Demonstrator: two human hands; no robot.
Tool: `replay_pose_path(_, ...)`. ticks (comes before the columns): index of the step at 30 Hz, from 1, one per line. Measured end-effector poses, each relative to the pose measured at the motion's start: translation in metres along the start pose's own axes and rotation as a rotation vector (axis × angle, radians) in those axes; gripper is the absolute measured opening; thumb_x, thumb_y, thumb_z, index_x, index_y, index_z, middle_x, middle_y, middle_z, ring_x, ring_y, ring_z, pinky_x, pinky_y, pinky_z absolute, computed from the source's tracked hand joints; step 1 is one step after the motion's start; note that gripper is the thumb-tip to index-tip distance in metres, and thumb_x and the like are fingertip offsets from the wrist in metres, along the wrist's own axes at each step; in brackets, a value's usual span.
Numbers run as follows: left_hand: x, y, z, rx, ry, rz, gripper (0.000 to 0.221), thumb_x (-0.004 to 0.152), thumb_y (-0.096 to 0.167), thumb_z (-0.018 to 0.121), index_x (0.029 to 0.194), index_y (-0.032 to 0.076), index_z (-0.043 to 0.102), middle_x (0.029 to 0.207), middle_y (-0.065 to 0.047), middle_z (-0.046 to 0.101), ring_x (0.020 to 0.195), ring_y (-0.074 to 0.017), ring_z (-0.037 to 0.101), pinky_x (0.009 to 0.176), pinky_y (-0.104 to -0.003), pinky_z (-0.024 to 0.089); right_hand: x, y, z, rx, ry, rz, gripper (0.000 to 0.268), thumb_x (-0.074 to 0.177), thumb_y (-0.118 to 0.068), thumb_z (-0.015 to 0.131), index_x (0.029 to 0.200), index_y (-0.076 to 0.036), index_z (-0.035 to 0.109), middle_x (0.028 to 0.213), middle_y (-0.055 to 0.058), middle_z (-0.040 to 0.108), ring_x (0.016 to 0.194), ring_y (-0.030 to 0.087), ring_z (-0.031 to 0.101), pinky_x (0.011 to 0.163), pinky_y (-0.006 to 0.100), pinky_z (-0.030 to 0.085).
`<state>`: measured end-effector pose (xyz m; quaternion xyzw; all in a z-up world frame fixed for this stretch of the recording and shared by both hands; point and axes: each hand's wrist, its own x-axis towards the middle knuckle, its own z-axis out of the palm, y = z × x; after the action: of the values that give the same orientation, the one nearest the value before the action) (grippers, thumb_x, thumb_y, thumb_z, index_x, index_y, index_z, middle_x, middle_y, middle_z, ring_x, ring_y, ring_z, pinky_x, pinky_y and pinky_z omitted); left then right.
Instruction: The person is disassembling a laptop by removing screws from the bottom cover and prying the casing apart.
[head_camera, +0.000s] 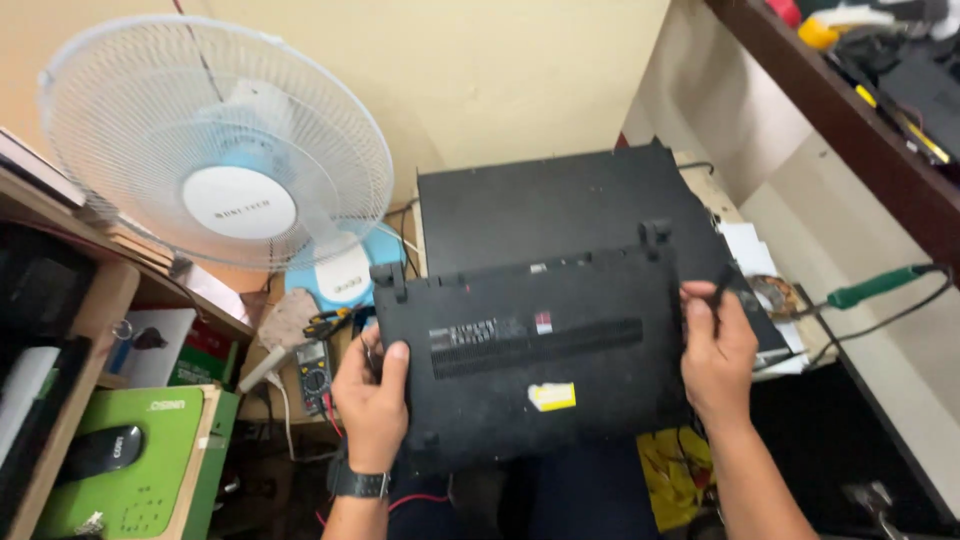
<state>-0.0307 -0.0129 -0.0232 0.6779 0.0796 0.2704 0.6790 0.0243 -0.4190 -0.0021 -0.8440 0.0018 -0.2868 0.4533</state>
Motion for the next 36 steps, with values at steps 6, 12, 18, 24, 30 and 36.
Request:
replay_pose_path(6,-0.015,-0.020,-0.007,-0.002,0.055,0.012,0.048,0.103,0.023,0.079,0.145,-0.001,0.075,0.124,-0.013,0.085,0.112,-0.0212,0.081,0.095,-0.038,0.069,-0.019,0.016,0.004,0.187,0.152,0.019,0.021,0.128,-0.016,0.060,0.137,-0.005,0.075,0.126,0.010,0.077,0.116,0.021,0.074,0.101,0.035,0.061)
replay_pose_path(12,-0.017,-0.026,-0.015,-0.010,0.055,0.015,0.048,0.104,0.023,0.079,0.146,-0.001,0.075,0.122,-0.013,0.085,0.110,-0.0222,0.082,0.093,-0.039,0.071,-0.026,0.014,0.008,0.218,0.152,0.034,0.021,0.128,-0.014,0.059,0.138,-0.003,0.074,0.125,0.012,0.078,0.116,0.022,0.076,0.102,0.035,0.064)
replay_pose_path(18,-0.015,-0.026,-0.015,-0.035,0.067,-0.007,0.046,0.105,0.020,0.077,0.146,-0.002,0.075,0.121,-0.013,0.085,0.108,-0.0225,0.081,0.093,-0.039,0.070,-0.027,0.016,0.011,0.327,0.139,0.070,0.023,0.128,-0.015,0.057,0.140,-0.003,0.072,0.125,0.012,0.078,0.116,0.022,0.077,0.098,0.033,0.065)
replay_pose_path(24,-0.016,-0.029,-0.015,-0.003,0.114,-0.031,0.047,0.104,0.018,0.078,0.145,-0.004,0.075,0.123,-0.014,0.084,0.109,-0.0194,0.078,0.094,-0.036,0.065,-0.027,0.018,0.012,0.292,0.163,0.070,0.022,0.126,-0.017,0.059,0.137,-0.005,0.074,0.125,0.011,0.079,0.118,0.020,0.077,0.103,0.034,0.064)
replay_pose_path(30,-0.015,-0.044,-0.018,0.013,0.168,-0.128,0.056,0.101,0.023,0.080,0.151,-0.002,0.072,0.126,-0.016,0.081,0.117,-0.0284,0.078,0.095,-0.047,0.068,-0.026,0.013,0.010,0.295,0.131,0.101,0.024,0.124,-0.020,0.061,0.136,-0.006,0.076,0.125,0.010,0.080,0.116,0.020,0.078,0.099,0.033,0.065)
replay_pose_path(36,-0.014,-0.037,-0.016,0.035,0.159,-0.090,0.053,0.102,0.023,0.080,0.148,-0.002,0.075,0.126,-0.016,0.084,0.116,-0.0251,0.079,0.094,-0.043,0.069,-0.022,0.008,0.009,0.300,0.091,0.136,0.026,0.125,-0.020,0.058,0.138,-0.006,0.075,0.129,0.011,0.078,0.125,0.021,0.076,0.112,0.036,0.065)
